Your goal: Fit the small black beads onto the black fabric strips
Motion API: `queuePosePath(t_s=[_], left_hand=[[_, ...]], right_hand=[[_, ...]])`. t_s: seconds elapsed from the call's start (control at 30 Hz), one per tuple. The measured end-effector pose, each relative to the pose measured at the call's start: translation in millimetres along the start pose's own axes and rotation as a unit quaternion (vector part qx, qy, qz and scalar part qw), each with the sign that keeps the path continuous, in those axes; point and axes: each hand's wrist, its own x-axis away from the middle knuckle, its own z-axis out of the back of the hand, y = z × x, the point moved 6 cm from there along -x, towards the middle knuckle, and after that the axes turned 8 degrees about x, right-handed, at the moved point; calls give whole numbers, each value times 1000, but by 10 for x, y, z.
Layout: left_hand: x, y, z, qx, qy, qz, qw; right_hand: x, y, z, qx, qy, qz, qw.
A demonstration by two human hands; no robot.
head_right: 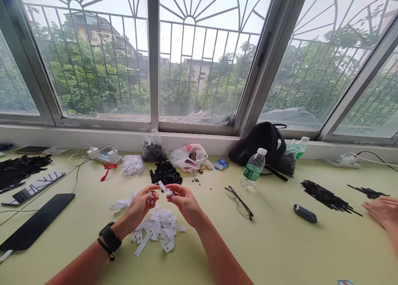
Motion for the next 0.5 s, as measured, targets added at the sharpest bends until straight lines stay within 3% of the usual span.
queuePosePath(t_s=[0.17,0.4,0.5], left_hand=[[21,-89,-110,-66,-57,37,995],[-15,-207,-92,24,-66,135,988],[27,-169,-100,-1,-76,142,987]], right_hand=[[-13,-26,-9,57,45,64,995],[-4,-136,5,156,78,155,972],[6,-160,9,184,84,173,964]])
